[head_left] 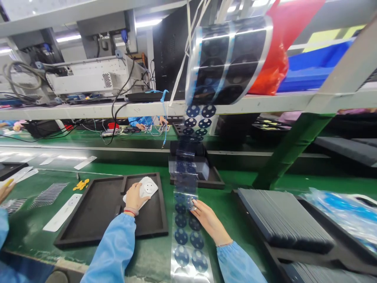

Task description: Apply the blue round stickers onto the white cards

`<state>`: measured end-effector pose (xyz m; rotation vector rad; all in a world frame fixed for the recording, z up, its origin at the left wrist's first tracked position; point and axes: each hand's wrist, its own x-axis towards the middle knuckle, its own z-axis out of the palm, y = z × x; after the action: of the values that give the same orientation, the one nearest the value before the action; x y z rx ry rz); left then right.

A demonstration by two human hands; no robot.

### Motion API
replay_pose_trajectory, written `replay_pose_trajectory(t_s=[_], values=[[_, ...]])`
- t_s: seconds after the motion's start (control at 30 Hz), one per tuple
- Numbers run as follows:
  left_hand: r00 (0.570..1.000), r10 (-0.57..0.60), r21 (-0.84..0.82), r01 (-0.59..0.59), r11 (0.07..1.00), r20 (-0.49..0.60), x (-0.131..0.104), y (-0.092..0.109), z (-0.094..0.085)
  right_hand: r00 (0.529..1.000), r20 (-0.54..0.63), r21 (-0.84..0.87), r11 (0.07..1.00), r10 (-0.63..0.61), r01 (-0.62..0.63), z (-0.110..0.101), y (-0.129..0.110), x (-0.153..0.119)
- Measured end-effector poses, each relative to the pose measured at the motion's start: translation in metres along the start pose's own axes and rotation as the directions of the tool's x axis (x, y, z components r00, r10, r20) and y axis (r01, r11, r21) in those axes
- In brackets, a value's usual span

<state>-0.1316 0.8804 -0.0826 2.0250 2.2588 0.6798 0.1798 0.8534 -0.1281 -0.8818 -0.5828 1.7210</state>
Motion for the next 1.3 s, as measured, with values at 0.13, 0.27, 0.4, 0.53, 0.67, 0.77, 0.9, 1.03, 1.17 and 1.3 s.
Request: replay_pose_trajectory(t_s=[0.13, 0.27, 0.4, 0.53, 0.67, 0.77, 0.9, 1.03, 1.17, 1.3], values=[[0.998, -0.015, -0.076, 0.011, 0.997, -0.056, -0.006, 0.002, -0.007, 0.999, -0.034, 0.027, 1.0, -0.005, 0.006, 0.001, 0.001, 0.0], [0.987, -0.1, -0.251, 0.065, 0.966, -0.129, -0.013, 0.017, -0.025, 0.992, -0.102, 0.061, 0.995, -0.071, 0.078, 0.014, -0.005, -0.006], [0.993, -0.114, -0.806, 0.062, 0.589, -0.008, -0.025, 0.057, -0.033, 0.962, -0.092, 0.031, 0.964, -0.259, 0.263, 0.043, -0.021, -0.017], [0.975, 0.078, -0.937, 0.176, 0.302, 0.209, -0.043, 0.105, -0.009, 0.911, -0.135, -0.008, 0.92, -0.39, 0.393, 0.068, -0.03, -0.023], [0.937, 0.153, -0.929, 0.269, 0.253, 0.313, -0.064, 0.127, 0.023, 0.921, -0.135, -0.045, 0.931, -0.366, 0.363, 0.071, -0.023, -0.024], [0.93, 0.165, -0.926, 0.282, 0.252, 0.328, -0.073, 0.125, 0.03, 0.915, -0.143, -0.171, 0.92, -0.378, 0.354, 0.065, -0.018, -0.025], [0.943, 0.181, -0.924, 0.212, 0.319, 0.278, -0.077, 0.12, 0.027, 0.909, -0.128, -0.305, 0.888, -0.398, 0.345, 0.061, -0.015, -0.026], [0.952, 0.217, -0.91, 0.116, 0.399, 0.217, -0.08, 0.119, 0.026, 0.893, -0.143, -0.371, 0.86, -0.427, 0.351, 0.06, -0.01, -0.026], [0.956, 0.234, -0.894, 0.058, 0.445, 0.179, -0.082, 0.117, 0.027, 0.888, -0.143, -0.389, 0.85, -0.437, 0.356, 0.058, -0.006, -0.024], [0.948, 0.245, -0.887, 0.072, 0.456, 0.203, -0.082, 0.116, 0.027, 0.894, -0.139, -0.391, 0.853, -0.427, 0.347, 0.057, -0.007, -0.023]])
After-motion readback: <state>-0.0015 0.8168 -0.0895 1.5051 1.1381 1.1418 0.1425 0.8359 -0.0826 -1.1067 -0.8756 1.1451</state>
